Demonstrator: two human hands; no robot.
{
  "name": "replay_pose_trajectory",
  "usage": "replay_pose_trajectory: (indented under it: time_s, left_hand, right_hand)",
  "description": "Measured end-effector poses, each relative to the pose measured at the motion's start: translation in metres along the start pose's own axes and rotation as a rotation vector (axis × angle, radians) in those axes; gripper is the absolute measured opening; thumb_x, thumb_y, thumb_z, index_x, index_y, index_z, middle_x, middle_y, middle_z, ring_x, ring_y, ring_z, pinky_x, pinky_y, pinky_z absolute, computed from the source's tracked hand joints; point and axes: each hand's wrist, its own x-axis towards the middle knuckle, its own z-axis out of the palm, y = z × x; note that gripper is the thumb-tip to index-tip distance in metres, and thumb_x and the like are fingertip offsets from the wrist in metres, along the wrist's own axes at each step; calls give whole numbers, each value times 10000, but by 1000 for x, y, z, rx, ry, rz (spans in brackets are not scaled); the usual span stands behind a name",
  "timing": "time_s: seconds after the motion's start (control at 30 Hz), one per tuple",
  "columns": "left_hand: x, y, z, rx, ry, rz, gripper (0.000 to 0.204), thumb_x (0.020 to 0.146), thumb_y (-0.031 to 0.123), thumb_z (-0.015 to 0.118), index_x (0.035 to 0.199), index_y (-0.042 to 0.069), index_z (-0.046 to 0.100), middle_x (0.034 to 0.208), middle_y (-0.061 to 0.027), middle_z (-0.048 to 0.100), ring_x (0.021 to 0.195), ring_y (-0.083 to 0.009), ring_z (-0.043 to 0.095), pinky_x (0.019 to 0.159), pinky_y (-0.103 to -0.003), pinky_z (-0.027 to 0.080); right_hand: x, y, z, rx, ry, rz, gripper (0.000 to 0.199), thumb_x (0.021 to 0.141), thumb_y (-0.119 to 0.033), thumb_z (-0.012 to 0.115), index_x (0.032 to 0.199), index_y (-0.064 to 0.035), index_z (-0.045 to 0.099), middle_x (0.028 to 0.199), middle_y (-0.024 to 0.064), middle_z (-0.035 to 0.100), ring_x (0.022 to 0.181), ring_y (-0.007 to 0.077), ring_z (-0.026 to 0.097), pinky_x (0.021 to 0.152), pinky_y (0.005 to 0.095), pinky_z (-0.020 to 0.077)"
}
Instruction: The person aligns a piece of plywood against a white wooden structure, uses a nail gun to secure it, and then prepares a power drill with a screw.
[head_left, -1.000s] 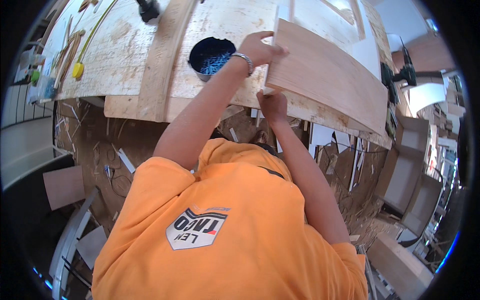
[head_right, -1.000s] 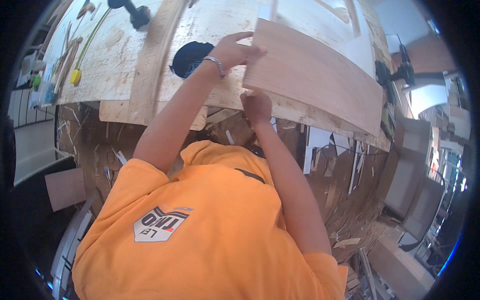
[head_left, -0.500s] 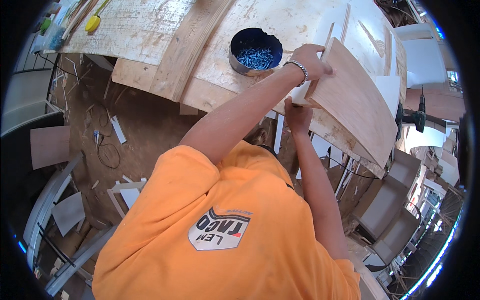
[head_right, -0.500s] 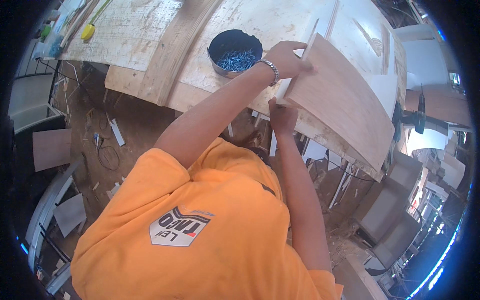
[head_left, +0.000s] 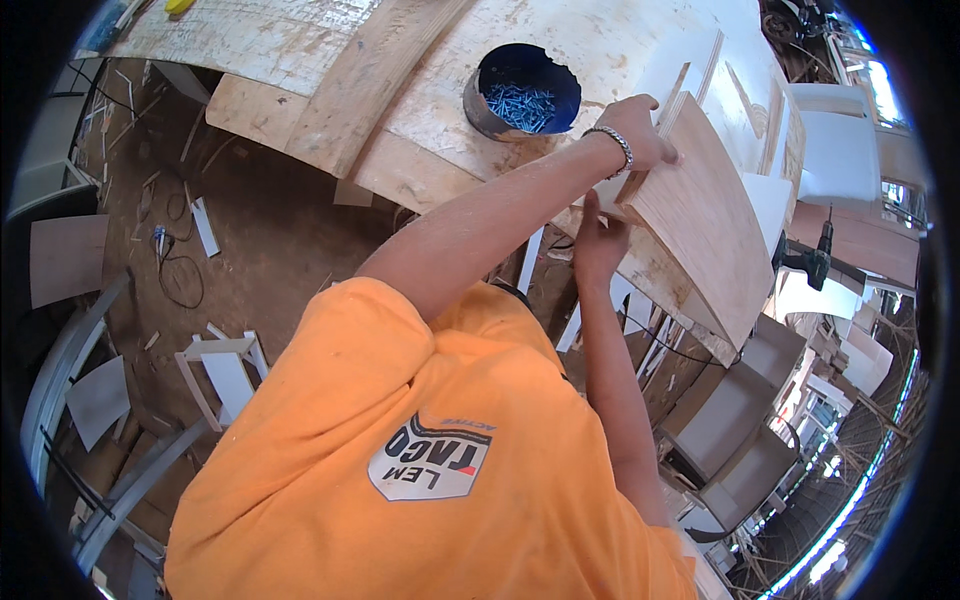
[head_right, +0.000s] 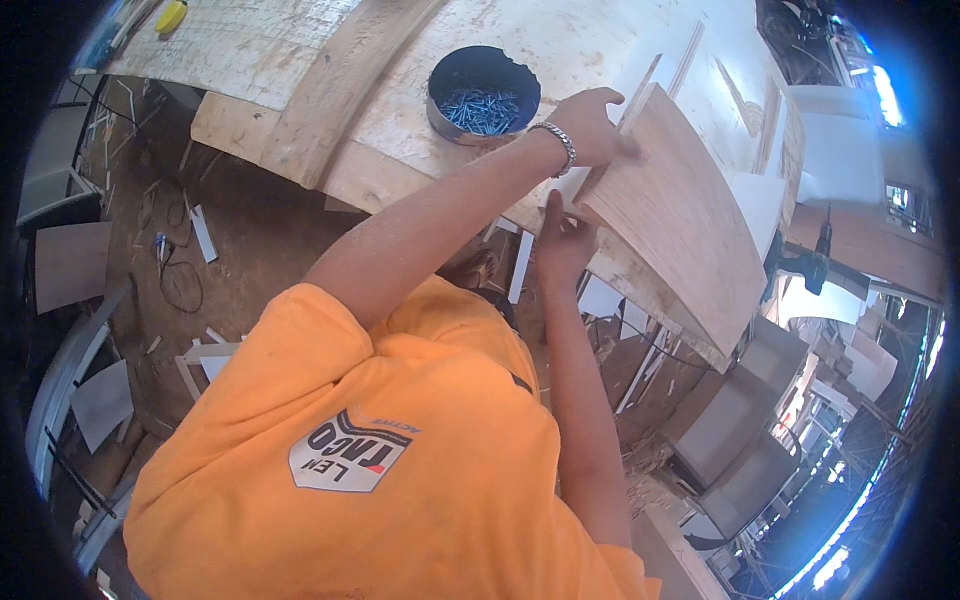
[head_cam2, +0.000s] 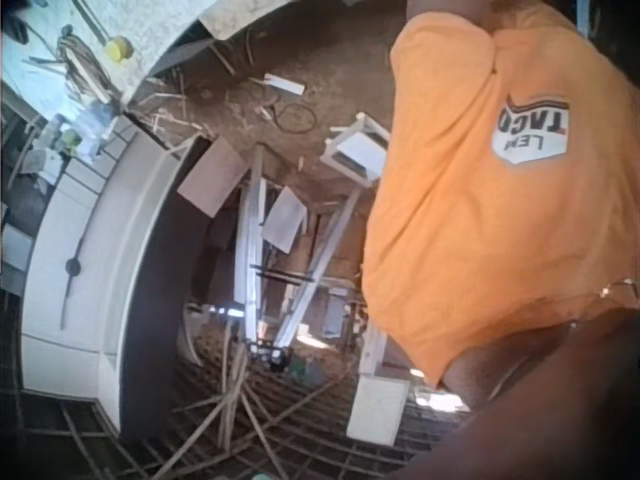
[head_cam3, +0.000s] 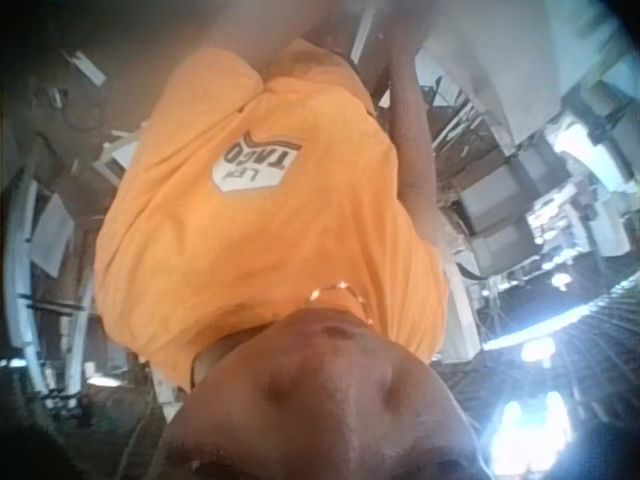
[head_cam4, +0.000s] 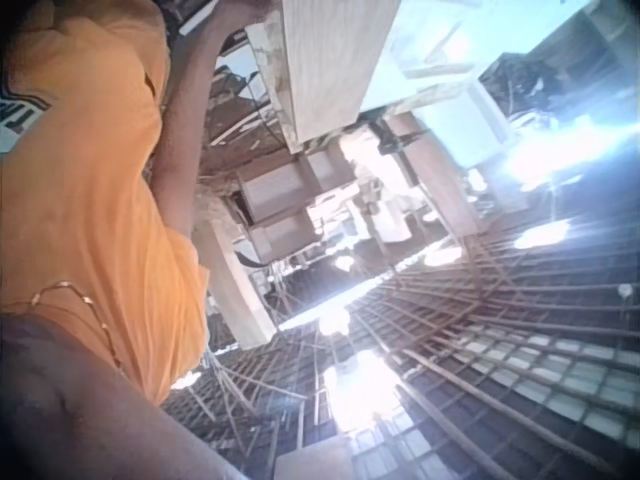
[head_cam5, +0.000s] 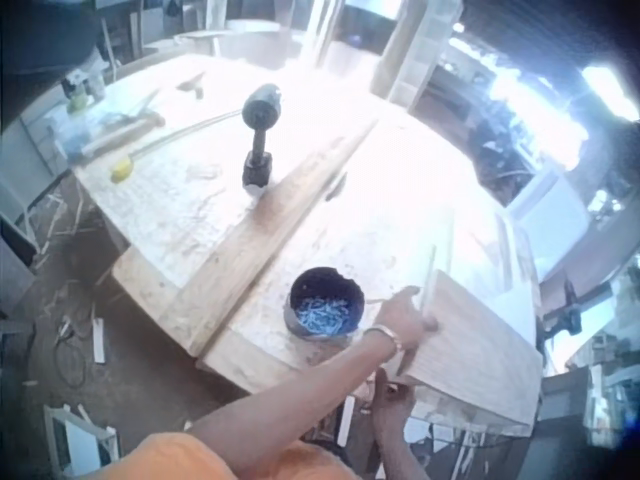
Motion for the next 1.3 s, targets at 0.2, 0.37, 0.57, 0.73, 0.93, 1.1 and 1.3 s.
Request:
replay_pose_trajectory:
  time_s: [0.2,0.37,0.57,0.73,0.93,1.1,1.3]
  left_hand:
    - [0,3,-8,31,-95,-69,919,651,500,912,1302,-88,636,1246,-273,679,1175,-340,671,1024,-369,516]
    - [-2,6,-11,18,-137,-76,841,651,507,908,1215,-82,699,1189,-273,706,1098,-337,705,972,-362,543]
    - [5,1,-6,43,-125,-71,733,647,497,910,1102,-58,760,1082,-248,745,993,-319,735,904,-358,566]
    - [8,6,-11,63,-211,-111,782,645,482,919,1198,-36,728,1162,-246,725,1063,-327,716,945,-363,554]
    - [-6,9,-13,-42,-97,10,957,661,421,922,1462,54,550,1400,-246,601,1270,-353,610,1084,-386,484]
    - [-4,6,-11,-14,-66,44,931,663,415,917,1451,63,568,1344,-248,638,1234,-356,635,1067,-392,496]
    - [-2,4,-10,-6,-59,49,933,659,422,916,1451,71,571,1303,-244,663,1206,-348,652,1051,-389,507]
  right_hand:
    - [8,11,2,103,134,-52,342,949,-84,669,1212,119,587,1123,242,705,1045,299,702,874,406,554]
    - [11,20,-5,54,67,-21,355,954,-133,713,1192,93,577,1113,181,697,999,220,668,859,349,525]
    - [12,22,-2,14,104,-112,280,935,-103,696,1116,97,620,1050,200,719,943,253,696,816,370,540]
    - [13,26,-4,-36,91,-100,286,953,-136,714,1098,85,604,1027,178,716,925,226,687,801,356,535]
    - [15,40,-3,-72,113,-165,291,950,-137,716,1090,93,605,1021,189,718,926,236,694,797,362,537]
    - [15,35,-2,-63,109,-142,289,948,-129,715,1091,98,608,1024,190,719,939,244,692,818,361,535]
    - [12,26,0,-50,148,-195,240,875,-35,658,1071,102,671,994,253,739,925,367,735,786,452,547]
